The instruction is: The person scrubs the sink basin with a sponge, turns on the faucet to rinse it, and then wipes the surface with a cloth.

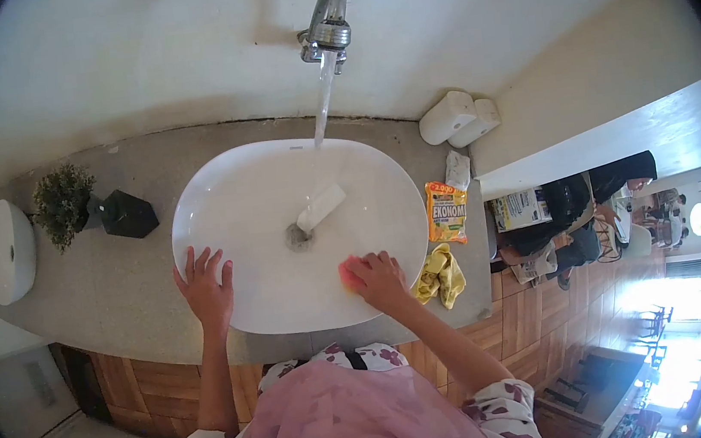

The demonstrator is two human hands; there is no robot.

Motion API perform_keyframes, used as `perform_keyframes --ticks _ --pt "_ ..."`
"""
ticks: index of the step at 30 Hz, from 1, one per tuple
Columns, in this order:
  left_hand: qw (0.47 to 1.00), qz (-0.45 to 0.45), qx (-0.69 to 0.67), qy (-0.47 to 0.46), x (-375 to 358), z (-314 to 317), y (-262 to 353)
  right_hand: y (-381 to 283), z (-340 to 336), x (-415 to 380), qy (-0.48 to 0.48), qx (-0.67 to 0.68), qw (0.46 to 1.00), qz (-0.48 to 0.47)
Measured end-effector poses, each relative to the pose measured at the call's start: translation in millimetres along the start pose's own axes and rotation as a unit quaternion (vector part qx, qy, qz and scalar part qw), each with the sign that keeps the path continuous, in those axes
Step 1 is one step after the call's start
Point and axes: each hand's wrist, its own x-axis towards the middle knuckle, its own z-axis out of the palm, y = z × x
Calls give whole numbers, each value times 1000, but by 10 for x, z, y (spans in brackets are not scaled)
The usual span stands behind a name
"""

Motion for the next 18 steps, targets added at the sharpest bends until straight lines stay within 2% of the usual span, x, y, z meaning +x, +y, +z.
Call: perform_keyframes --ticks 3,5,8,11,12,14,18 --pt "1000 3 1 -3 7 -14 0 143 -156 -81 -12 -6 999 -46" --pt "1000 3 0 -2 6 -9 -7 418 -141 38 -34 -118 990 -63" --pt "1000 1 -7 -3 7 -17 4 831 -292 566 68 -164 974 -138" --pt "1000 -2 -11 -6 11 -25 18 925 -441 1256 143 -211 943 -215" --pt "1000 -1 -11 -6 11 -30 19 914 -478 1404 144 -211 943 -215" --pt "1000 -2 -7 -9 8 -35 23 853 -552 1577 190 -222 915 -279" --pt "1000 -5 -10 -8 2 -23 11 800 -514 1315 190 -196 935 -228"
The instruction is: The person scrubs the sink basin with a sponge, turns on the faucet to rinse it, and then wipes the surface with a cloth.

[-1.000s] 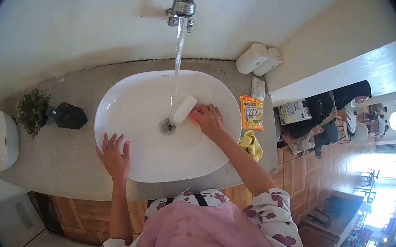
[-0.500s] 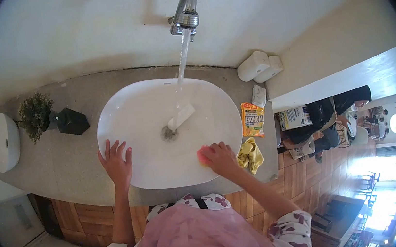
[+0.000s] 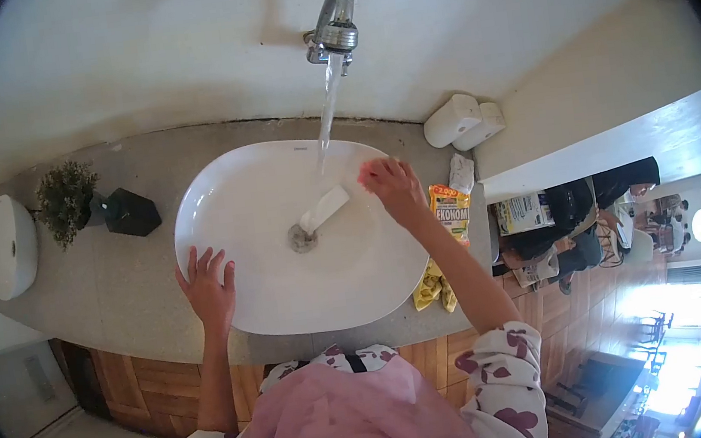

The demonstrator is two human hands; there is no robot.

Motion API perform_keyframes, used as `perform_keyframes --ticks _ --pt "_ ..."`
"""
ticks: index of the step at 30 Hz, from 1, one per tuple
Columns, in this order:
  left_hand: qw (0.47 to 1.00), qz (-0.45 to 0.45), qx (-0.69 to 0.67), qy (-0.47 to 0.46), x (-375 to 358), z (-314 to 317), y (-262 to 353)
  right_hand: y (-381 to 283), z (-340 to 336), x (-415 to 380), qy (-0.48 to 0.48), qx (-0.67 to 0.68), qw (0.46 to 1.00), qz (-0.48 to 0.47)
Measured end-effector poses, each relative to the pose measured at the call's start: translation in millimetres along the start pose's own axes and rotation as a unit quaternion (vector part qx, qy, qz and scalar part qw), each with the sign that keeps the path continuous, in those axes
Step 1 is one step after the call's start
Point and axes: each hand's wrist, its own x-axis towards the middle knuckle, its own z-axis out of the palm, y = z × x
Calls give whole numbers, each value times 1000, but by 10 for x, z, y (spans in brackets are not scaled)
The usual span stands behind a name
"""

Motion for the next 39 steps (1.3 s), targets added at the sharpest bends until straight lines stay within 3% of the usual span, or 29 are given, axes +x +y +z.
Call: perform_keyframes --ticks 4,8,11,17,23,24,28,31,35,39 --pt "1000 0 -4 7 10 2 -3 -373 -173 -551 -208 19 969 130" --pt "1000 -1 -8 2 11 -11 15 -951 -294 -888 -240 80 947 199" --pt "1000 3 -2 1 13 -8 14 -1353 -372 -766 -240 161 920 263" --pt "1000 -2 6 -5 10 -3 30 -1980 -67 -379 -220 360 868 263" --pt "1000 2 12 8 5 42 12 -2509 371 351 -82 415 885 196" --pt "1000 7 21 18 -6 65 -10 -2508 441 454 -36 408 896 171" --pt "1000 7 24 15 -4 46 -22 -2399 557 659 -4 387 906 169" --pt "1000 2 8 7 8 26 0 -2286 471 480 -29 383 911 149" --pt "1000 0 1 7 6 31 -8 -1964 161 -101 -135 389 907 92" --pt "1000 2 1 7 11 7 13 -1380 -137 -685 -212 335 907 141"
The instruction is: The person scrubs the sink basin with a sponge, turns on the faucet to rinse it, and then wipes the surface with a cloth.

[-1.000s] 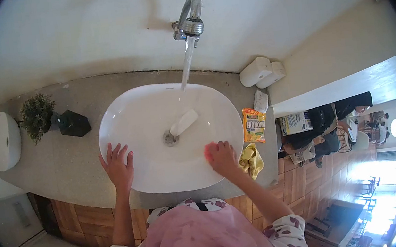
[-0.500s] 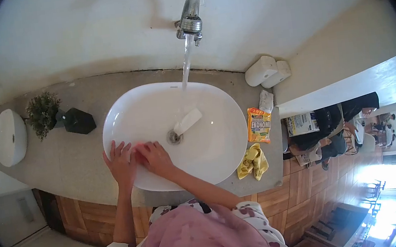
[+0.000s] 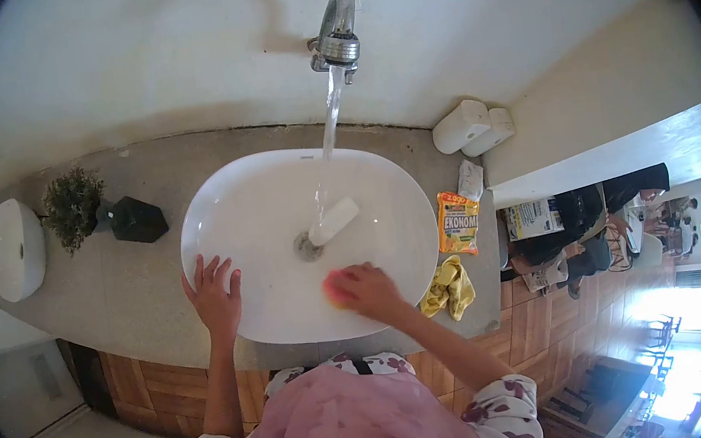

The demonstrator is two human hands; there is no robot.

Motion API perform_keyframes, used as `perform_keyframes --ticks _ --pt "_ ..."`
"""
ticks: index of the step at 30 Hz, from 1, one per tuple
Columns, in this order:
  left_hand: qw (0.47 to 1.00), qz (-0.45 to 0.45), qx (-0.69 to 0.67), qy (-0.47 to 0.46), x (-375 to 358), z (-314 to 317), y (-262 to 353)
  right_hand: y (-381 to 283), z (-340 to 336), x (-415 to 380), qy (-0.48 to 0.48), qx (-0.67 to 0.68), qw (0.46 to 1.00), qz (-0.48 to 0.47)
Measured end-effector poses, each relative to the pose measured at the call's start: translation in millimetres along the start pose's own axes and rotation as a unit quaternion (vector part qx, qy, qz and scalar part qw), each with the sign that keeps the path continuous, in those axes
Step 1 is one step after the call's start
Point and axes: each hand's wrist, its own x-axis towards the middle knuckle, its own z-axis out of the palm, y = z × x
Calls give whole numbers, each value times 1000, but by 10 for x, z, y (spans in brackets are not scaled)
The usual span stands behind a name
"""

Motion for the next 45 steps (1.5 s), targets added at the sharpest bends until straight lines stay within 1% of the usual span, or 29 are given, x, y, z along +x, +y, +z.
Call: perform_keyframes --ticks 1,3,4,6,8,10,12,14,17,18,19,21,22,24,26,27,28,29,30,31,33,34,36,38,39,40,42,44,45 --pt "1000 0 -2 0 1 -1 3 81 -140 -68 -1 -2 1000 1" --pt "1000 2 -2 0 4 -2 1 217 -404 -73 -5 -105 994 21" --pt "1000 2 -4 0 1 -5 5 309 -465 -7 -5 -106 994 21" --pt "1000 1 -3 0 4 -7 7 513 -579 235 45 -14 999 -1" --pt "1000 3 -2 -2 13 -11 13 532 -841 662 222 41 974 28" --pt "1000 4 4 -4 4 -34 8 495 -1255 1155 335 59 937 79" --pt "1000 0 1 -10 6 -27 19 295 -1568 1629 414 120 901 57" --pt "1000 0 4 -11 8 -25 19 410 -1656 2095 451 42 891 -21" --pt "1000 -4 5 -13 9 -29 26 504 -1628 2579 451 102 885 -55" --pt "1000 -9 3 -15 14 -29 29 605 -1583 2690 467 65 880 -47" --pt "1000 -9 4 -15 19 -29 28 718 -1522 2790 467 66 880 -48" --pt "1000 -13 2 -16 16 -25 25 828 -1456 2900 477 266 836 -63" --pt "1000 -15 2 -18 20 -28 25 848 -1476 2882 484 221 845 -46" --pt "1000 -11 5 -17 23 -36 31 695 -1630 2796 477 200 854 -49" --pt "1000 -12 7 -20 20 -24 20 693 -1714 2799 483 128 862 -81" --pt "1000 -12 7 -21 22 -19 22 708 -1773 2836 483 128 863 -80" --pt "1000 -12 7 -22 28 -23 35 722 -1841 2871 421 149 894 41" --pt "999 -17 8 -27 29 -39 45 726 -1885 2879 353 166 907 161" --pt "999 -20 8 -31 32 -51 52 734 -1914 2871 350 123 917 147" --pt "999 -19 8 -29 36 -45 55 611 -1996 2830 351 123 917 146" --pt "999 -20 6 -28 20 -31 37 349 -2082 2710 293 288 885 218" --pt "999 -20 7 -26 18 -35 33 331 -2009 2651 293 289 885 217" --pt "1000 -11 6 -18 16 -37 35 340 -1740 2468 316 527 765 193" --pt "1000 -12 0 -14 17 -29 36 449 -1081 2161 386 304 853 173" --pt "1000 -15 -3 -11 15 -27 31 460 -783 1910 362 231 895 124" --pt "1000 -17 -3 -11 15 -29 29 505 -527 1656 211 139 956 150" --pt "1000 -3 1 -5 11 -39 31 406 -132 1188 180 31 982 44" --pt "1000 9 16 -10 6 -43 45 80 -175 856 100 -52 990 89" --pt "999 21 30 -14 6 -49 52 94 -121 779 102 -52 989 90"
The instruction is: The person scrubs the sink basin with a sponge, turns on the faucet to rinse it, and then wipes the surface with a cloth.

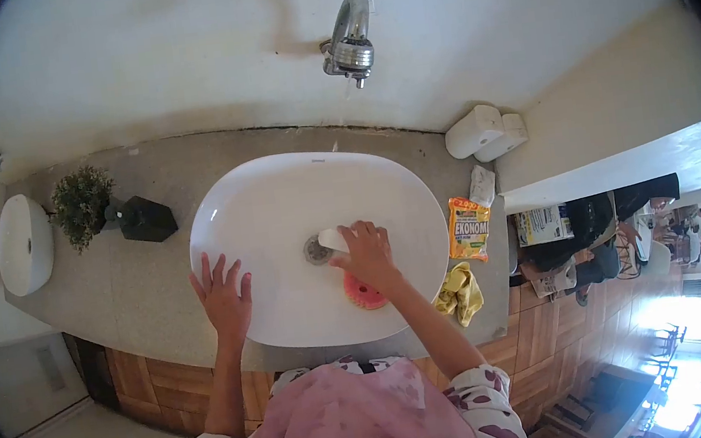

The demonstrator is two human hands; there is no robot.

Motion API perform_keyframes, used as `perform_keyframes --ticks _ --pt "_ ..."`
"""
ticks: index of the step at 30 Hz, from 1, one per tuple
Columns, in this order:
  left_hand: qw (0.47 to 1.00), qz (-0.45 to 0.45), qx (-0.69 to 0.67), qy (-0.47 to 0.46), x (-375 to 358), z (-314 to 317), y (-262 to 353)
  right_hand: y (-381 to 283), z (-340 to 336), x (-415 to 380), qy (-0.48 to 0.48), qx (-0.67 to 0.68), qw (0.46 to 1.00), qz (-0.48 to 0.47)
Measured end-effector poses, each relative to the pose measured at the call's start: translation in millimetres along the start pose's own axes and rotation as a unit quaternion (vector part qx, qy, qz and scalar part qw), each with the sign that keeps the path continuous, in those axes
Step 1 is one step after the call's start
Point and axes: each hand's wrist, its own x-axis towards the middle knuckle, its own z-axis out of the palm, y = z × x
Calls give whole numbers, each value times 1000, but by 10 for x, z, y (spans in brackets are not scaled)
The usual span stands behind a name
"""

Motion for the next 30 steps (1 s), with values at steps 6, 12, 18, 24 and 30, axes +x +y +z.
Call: perform_keyframes --ticks 6,12,18,24,30 --pt "984 127 22 -123 186 437 95 96 -22 -162 36 31 996 70" --pt "973 215 -67 -60 713 997 393 308 -229 -513 292 346 867 209" --pt "960 249 -107 -65 821 1307 863 237 -443 -1031 325 421 806 260" --pt "950 274 -135 -66 678 1459 1262 267 -358 -1334 322 441 796 260" --pt "865 445 -107 -208 427 1192 805 217 -375 -1257 322 416 808 267"
